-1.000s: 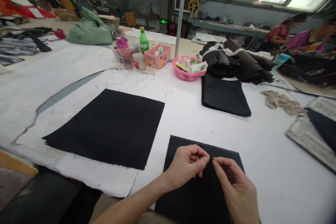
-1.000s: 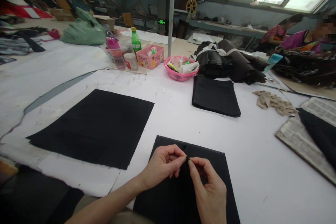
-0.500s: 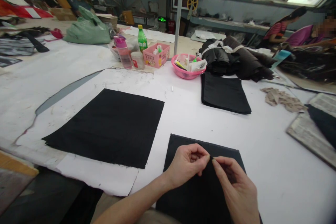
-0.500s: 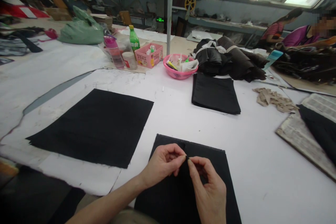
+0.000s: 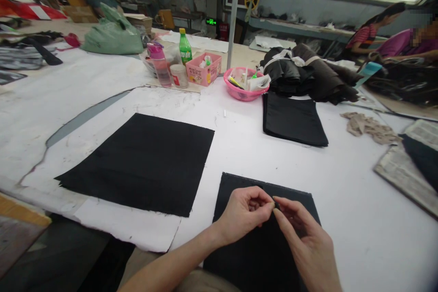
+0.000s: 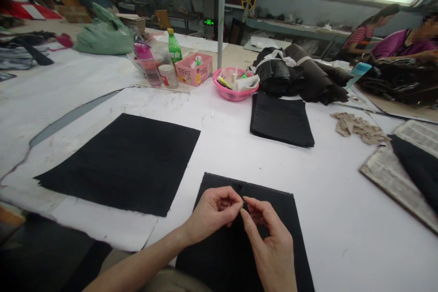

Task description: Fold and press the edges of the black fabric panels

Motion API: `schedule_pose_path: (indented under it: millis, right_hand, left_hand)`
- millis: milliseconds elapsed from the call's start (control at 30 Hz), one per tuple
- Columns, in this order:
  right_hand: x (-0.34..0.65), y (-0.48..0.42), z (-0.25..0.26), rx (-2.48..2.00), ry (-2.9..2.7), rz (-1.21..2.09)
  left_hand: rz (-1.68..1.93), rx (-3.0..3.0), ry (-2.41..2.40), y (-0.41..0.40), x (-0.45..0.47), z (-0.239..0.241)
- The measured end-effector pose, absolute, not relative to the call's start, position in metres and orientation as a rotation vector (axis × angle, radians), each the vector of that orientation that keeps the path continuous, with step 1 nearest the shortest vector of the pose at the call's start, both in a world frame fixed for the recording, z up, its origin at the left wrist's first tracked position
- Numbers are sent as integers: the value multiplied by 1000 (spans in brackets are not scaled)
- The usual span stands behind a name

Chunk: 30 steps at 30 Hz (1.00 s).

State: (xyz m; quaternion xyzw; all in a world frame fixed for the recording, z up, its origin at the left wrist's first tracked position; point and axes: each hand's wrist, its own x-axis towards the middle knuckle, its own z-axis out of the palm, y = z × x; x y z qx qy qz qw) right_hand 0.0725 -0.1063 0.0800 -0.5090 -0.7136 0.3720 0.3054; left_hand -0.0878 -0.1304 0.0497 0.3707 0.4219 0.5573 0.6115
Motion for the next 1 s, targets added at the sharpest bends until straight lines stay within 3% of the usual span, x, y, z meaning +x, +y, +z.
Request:
schedule_pose_path:
  millis: [1000]
  right_hand:
    - [79, -105, 79, -1434, -1755, 1047]
  left_hand:
    - [1223, 1004, 1054, -131, -93, 54]
